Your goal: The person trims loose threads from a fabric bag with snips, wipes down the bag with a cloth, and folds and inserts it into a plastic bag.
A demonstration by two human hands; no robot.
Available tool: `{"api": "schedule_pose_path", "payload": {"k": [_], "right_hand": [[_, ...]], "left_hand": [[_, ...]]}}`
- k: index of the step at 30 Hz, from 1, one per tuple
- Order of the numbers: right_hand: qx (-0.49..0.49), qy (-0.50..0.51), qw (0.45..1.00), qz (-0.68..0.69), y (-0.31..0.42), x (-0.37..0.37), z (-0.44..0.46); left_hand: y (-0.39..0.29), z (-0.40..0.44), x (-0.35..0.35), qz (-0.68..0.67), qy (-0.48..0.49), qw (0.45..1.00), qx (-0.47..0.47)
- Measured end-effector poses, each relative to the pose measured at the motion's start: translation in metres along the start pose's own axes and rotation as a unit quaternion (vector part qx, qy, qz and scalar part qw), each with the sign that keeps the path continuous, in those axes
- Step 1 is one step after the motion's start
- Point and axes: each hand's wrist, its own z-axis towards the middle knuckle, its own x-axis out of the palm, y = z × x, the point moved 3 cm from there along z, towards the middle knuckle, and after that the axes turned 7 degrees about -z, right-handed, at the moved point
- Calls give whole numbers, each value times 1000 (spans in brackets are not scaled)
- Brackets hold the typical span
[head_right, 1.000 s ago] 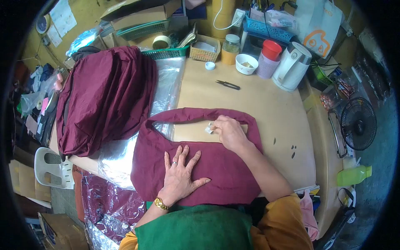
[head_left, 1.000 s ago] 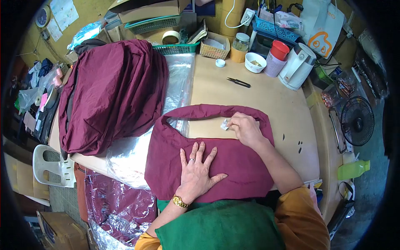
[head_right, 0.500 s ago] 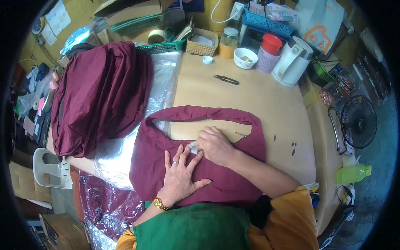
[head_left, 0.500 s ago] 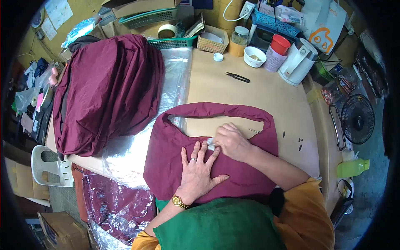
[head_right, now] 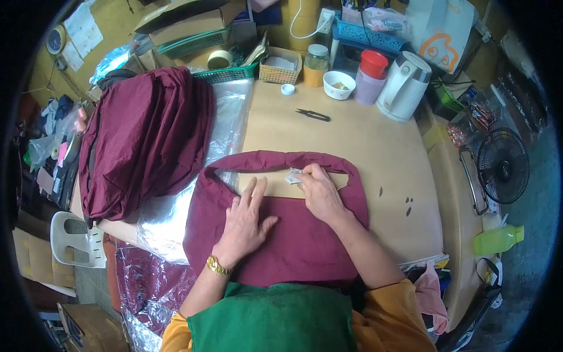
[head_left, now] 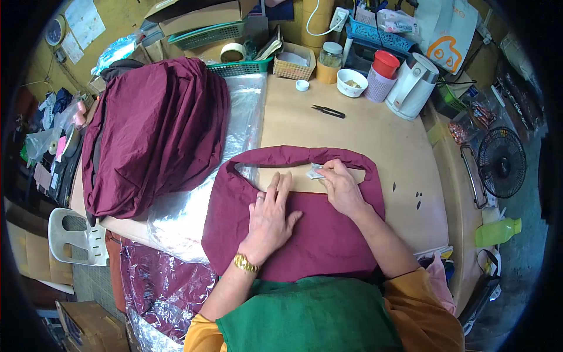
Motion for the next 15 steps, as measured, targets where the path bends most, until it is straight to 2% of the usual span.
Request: {"api": "schedule_pose_path", "payload": {"k": [5, 8, 11, 13, 15], "right_hand": [[-6, 12, 1000, 5, -6, -1, -7], [33, -8, 999, 36, -10, 1, -7], [71, 55, 996, 1, 1, -12, 5], [48, 161, 985, 24, 28, -12, 13], [-75, 139, 987, 2, 44, 16, 2]], "left_hand": [[-3, -6, 8, -39, 39, 998, 27], [-4, -36, 20, 50, 22, 994, 90], [0, -48, 33, 93, 18, 993, 71], [-1, -46, 33, 94, 13, 993, 68], [-3, -46, 33, 94, 10, 993, 70]]}}
